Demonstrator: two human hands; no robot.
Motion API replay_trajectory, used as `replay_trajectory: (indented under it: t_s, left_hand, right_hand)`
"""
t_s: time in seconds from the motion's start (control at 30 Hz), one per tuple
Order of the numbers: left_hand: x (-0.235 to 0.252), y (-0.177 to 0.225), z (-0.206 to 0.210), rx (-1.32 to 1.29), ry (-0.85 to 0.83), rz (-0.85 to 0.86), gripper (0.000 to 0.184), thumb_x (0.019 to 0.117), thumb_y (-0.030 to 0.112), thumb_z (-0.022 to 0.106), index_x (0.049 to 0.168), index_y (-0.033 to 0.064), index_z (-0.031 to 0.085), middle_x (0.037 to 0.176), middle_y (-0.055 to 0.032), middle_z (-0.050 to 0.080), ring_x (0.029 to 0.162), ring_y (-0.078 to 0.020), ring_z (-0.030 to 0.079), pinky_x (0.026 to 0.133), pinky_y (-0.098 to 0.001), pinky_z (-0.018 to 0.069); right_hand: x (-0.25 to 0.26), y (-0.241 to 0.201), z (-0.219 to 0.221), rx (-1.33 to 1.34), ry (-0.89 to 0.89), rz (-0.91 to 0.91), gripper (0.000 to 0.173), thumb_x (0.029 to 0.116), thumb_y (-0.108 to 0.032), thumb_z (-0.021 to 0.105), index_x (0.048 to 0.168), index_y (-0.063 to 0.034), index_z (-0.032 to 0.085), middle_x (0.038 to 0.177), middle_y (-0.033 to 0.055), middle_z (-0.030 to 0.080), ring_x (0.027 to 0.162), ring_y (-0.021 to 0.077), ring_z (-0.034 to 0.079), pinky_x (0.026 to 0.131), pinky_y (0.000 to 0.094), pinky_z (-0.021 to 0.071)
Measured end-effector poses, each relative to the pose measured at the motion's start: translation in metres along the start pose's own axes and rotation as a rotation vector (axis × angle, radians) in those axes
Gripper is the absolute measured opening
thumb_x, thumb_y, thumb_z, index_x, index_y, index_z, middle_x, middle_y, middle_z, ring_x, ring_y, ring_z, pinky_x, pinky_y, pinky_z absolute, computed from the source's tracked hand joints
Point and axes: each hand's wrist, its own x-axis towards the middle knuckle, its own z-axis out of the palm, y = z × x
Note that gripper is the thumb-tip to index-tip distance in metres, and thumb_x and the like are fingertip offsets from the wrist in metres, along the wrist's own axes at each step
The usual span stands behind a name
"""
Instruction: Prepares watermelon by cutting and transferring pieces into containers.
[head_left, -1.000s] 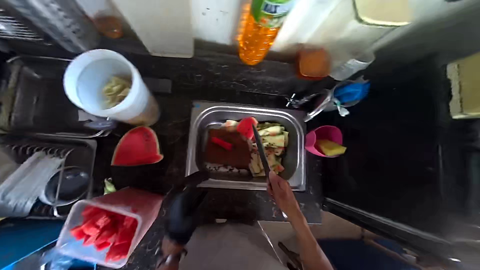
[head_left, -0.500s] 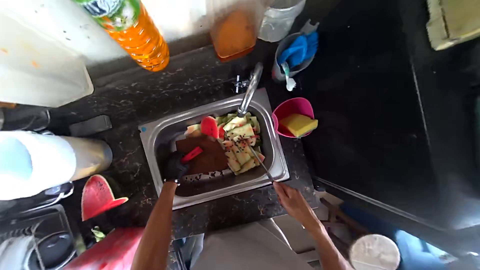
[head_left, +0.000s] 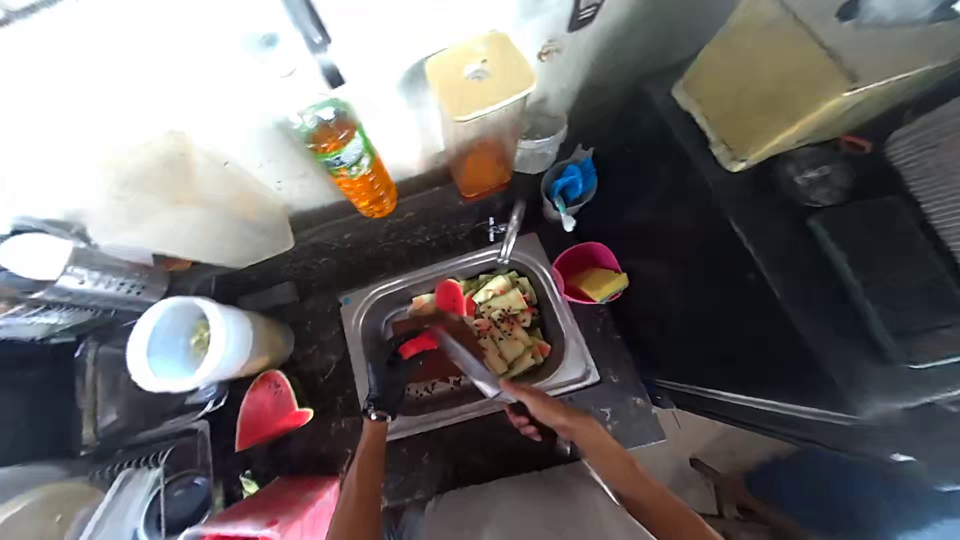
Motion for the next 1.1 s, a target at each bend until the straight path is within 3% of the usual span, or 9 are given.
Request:
replay_trajectory:
  t_s: [0.2,0.27,0.3,0.37,0.53,0.67,0.9,1.0,1.1]
  left_hand:
    - [-0.016,-0.018,-0.014,-0.443,0.204,-0.132,0.039,0.0811,-0.004,0.076,0.119,-0.0029,0.064,0.099,-0.0073,0.074,0.084,-0.0126,0.071,0.075,-0.0303,0.0618]
    - [-0.011,-0.018,-0.003,-0.765,0.221,-0.219,0.029,0.0983,0.005,0.055,0.127,0.0014,0.055,0.094,-0.0052,0.070,0.076,-0.0113,0.067,0.066,-0.0281,0.0588]
    - [-0.011,-0.014,0.002,-0.949,0.175,-0.253,0.029,0.1075,0.014,0.042,0.134,0.0049,0.051,0.101,-0.0069,0.070,0.084,-0.0148,0.069,0.073,-0.0326,0.0601]
    - [-0.010,0.016,0.012,-1.211,0.172,-0.368,0.037,0.1128,0.028,0.025,0.126,0.0089,0.053,0.101,-0.0063,0.070,0.088,-0.0164,0.070,0.077,-0.0343,0.0609]
    - [0.005,0.049,0.041,-1.409,0.207,-0.417,0.044,0.1128,0.031,0.022,0.115,0.0053,0.058,0.093,-0.0069,0.071,0.081,-0.0155,0.070,0.070,-0.0315,0.0606]
    - [0.007,0.048,0.054,-1.433,0.185,-0.342,0.044,0.1126,0.031,0.021,0.111,0.0074,0.059,0.091,-0.0069,0.070,0.082,-0.0171,0.070,0.072,-0.0341,0.0602]
    - [0.002,0.014,0.040,-1.411,0.134,-0.247,0.042,0.1118,0.036,0.028,0.125,0.0089,0.056,0.103,-0.0076,0.070,0.092,-0.0179,0.070,0.080,-0.0358,0.0607]
    - [-0.002,0.046,0.021,-1.403,0.006,-0.222,0.045,0.1113,0.036,0.027,0.133,0.0077,0.055,0.102,-0.0102,0.070,0.087,-0.0193,0.072,0.075,-0.0349,0.0623]
    - [-0.017,0.107,0.005,-1.106,0.192,-0.447,0.042,0.1125,0.034,0.022,0.117,0.0139,0.059,0.090,-0.0026,0.069,0.078,-0.0126,0.069,0.069,-0.0297,0.0602]
  right_hand:
    - [-0.017,0.030,-0.011,-0.058,0.409,0.089,0.059,0.1077,-0.061,0.026,0.094,-0.0097,0.052,0.058,-0.0016,0.044,0.043,0.0103,0.043,0.041,0.0258,0.0410]
    - [-0.038,0.025,0.004,-0.097,0.363,-0.011,0.058,0.1087,-0.058,0.025,0.095,-0.0096,0.053,0.058,-0.0021,0.044,0.042,0.0093,0.043,0.040,0.0244,0.0414]
    - [-0.049,0.021,0.014,-0.129,0.329,-0.062,0.056,0.1097,-0.056,0.026,0.095,-0.0091,0.054,0.058,-0.0023,0.045,0.043,0.0089,0.044,0.041,0.0240,0.0420]
    - [-0.069,0.013,0.034,-0.223,0.289,-0.144,0.054,0.1108,-0.050,0.026,0.096,-0.0089,0.056,0.059,-0.0033,0.048,0.045,0.0076,0.046,0.043,0.0236,0.0422]
    - [-0.082,0.000,0.050,-0.322,0.268,-0.269,0.048,0.1116,-0.043,0.029,0.094,-0.0086,0.058,0.060,-0.0046,0.048,0.048,0.0057,0.045,0.045,0.0226,0.0407]
    - [-0.064,0.009,0.030,-0.389,0.216,-0.307,0.051,0.1107,-0.045,0.028,0.095,-0.0086,0.059,0.062,-0.0038,0.049,0.049,0.0077,0.048,0.046,0.0250,0.0443]
    - [-0.072,0.022,0.031,-0.413,0.423,-0.326,0.058,0.1105,-0.050,0.027,0.095,-0.0063,0.062,0.062,0.0012,0.052,0.048,0.0141,0.050,0.047,0.0319,0.0472]
    - [-0.088,0.014,0.040,-0.547,0.283,-0.391,0.056,0.1094,-0.050,0.029,0.097,-0.0077,0.063,0.065,0.0006,0.054,0.052,0.0136,0.053,0.052,0.0339,0.0483]
    - [-0.092,0.009,0.053,-0.623,0.252,-0.430,0.057,0.1087,-0.054,0.031,0.099,-0.0095,0.065,0.066,0.0001,0.054,0.055,0.0136,0.054,0.054,0.0345,0.0487]
